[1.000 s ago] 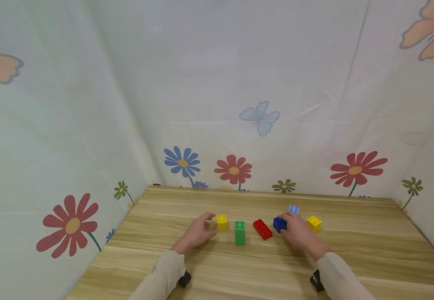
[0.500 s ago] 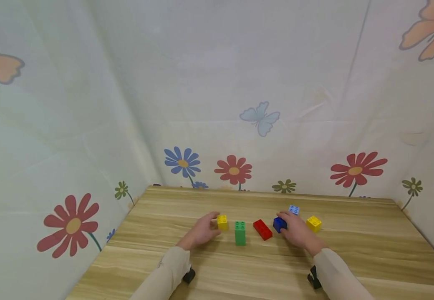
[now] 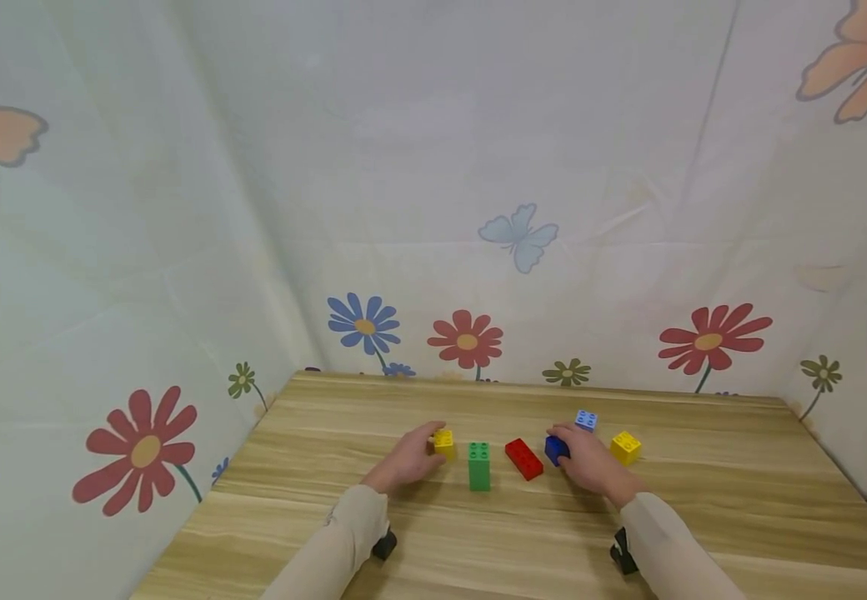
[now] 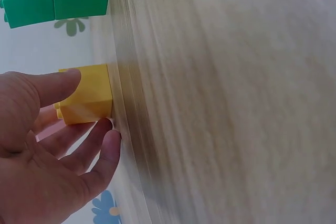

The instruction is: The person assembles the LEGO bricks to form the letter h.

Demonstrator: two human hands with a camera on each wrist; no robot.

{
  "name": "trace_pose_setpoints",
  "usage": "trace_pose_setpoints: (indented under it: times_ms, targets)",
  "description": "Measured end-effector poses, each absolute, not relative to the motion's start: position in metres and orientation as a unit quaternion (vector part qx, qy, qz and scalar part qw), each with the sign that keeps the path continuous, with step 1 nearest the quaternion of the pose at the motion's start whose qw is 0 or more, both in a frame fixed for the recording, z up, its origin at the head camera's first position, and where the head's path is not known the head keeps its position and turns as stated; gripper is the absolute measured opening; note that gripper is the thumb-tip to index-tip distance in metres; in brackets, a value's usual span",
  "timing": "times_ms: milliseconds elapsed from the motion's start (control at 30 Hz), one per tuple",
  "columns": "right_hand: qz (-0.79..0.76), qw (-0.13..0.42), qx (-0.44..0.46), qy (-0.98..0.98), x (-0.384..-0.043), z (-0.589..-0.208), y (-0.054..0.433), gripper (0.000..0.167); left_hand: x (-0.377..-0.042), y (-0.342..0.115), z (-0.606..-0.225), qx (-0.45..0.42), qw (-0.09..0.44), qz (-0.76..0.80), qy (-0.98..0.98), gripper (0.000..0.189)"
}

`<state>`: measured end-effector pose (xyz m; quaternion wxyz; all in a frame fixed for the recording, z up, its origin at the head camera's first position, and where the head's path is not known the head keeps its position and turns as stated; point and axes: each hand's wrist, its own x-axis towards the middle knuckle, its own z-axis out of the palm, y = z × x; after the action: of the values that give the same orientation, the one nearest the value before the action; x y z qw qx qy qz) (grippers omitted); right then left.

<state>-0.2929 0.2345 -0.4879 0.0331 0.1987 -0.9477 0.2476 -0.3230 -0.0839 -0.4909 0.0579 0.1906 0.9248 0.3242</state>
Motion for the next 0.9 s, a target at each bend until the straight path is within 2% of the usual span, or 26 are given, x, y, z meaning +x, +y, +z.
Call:
trace_pose_setpoints:
  times_ms: [333,567,900]
  targets:
    - [0.251,0.032,0.209,-0.945,-0.294,-0.491,0.237,0.036,-0.326,-0.083,-0.494,0.204,0.039,0.293,0.933,0.036]
    - [0.247,0.038,0.227,-0.941,-0.295,-0.496,0.240,0.038,-0.323,-0.086,-0.492,0.190,0.060,0.300,0.933,0.033]
    - [0.264,0.008,0.200,-0.944,-0.294,-0.500,0.243,0.039,-0.314,-0.091,-0.486,0.202,0.073,0.299,0.930,0.029]
